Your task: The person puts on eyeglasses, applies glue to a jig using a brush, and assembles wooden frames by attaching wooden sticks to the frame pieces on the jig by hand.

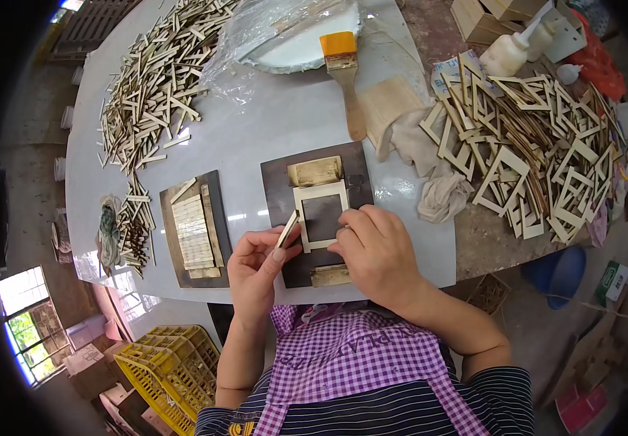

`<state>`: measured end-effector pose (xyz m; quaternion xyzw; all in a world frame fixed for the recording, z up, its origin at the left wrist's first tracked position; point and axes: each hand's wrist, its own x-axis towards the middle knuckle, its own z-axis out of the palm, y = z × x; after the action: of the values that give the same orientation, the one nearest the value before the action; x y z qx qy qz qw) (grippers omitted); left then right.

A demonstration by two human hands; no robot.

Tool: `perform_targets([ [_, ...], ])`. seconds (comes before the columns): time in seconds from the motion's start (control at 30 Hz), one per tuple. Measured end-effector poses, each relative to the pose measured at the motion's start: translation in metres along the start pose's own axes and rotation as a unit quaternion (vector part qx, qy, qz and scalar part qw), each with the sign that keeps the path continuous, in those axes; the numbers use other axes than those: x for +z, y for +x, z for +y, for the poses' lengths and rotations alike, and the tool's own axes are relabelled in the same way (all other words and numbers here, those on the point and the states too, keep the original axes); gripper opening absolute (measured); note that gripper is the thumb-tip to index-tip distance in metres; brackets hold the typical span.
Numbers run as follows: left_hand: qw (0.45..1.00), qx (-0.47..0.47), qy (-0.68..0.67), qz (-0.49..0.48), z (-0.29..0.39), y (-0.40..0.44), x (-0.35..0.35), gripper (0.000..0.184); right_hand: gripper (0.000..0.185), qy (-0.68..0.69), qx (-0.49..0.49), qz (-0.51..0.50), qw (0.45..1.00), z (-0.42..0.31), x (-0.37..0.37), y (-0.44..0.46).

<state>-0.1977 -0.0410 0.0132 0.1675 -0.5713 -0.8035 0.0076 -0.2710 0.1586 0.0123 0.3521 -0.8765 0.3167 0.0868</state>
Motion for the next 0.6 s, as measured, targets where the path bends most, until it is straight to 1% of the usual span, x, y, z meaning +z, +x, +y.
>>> perform_targets([
  [0.07,1.0,0.01,-0.012,-0.024,-0.001,-0.001,-0.003,0.018,0.023,0.005,0.017,-0.007,1.0,-0.002,0.001,0.001],
  [0.13,0.999,0.001,-0.028,-0.021,-0.003,0.0,-0.007,0.018,0.023,0.006,0.026,-0.009,1.0,-0.003,-0.001,0.002],
  [0.23,0.998,-0.013,-0.06,-0.017,-0.004,0.002,-0.01,0.018,0.024,0.121,0.029,-0.012,0.992,0.0,-0.025,0.011],
  [0.3,0.999,-0.029,-0.046,-0.001,-0.003,0.002,-0.008,0.017,0.016,0.233,-0.004,-0.003,0.973,-0.015,-0.077,0.01],
  [0.33,0.999,-0.037,-0.039,0.009,-0.003,0.001,-0.007,0.017,0.016,0.235,-0.005,-0.006,0.972,-0.016,-0.091,0.003],
  [0.37,0.998,-0.037,-0.039,0.012,-0.004,0.001,-0.008,0.017,0.012,0.337,-0.145,0.012,0.93,-0.015,-0.103,-0.005],
  [0.4,0.998,-0.04,-0.052,0.016,-0.005,0.001,-0.009,0.018,0.01,0.428,-0.279,0.031,0.859,-0.014,-0.113,-0.012],
  [0.47,0.996,-0.048,-0.077,0.019,-0.007,0.001,-0.01,0.02,0.012,0.504,-0.402,0.054,0.762,-0.024,-0.127,-0.004],
  [0.5,0.996,-0.05,-0.075,0.015,-0.007,0.0,-0.009,0.02,0.011,0.53,-0.377,0.048,0.758,-0.034,-0.13,0.005],
  [0.57,0.996,-0.046,-0.074,0.022,-0.007,0.0,-0.008,0.021,0.015,0.579,-0.328,0.034,0.745,-0.05,-0.132,0.024],
  [0.6,0.996,-0.042,-0.076,0.029,-0.008,0.0,-0.008,0.021,0.015,0.579,-0.331,0.034,0.745,-0.05,-0.132,0.024],
])
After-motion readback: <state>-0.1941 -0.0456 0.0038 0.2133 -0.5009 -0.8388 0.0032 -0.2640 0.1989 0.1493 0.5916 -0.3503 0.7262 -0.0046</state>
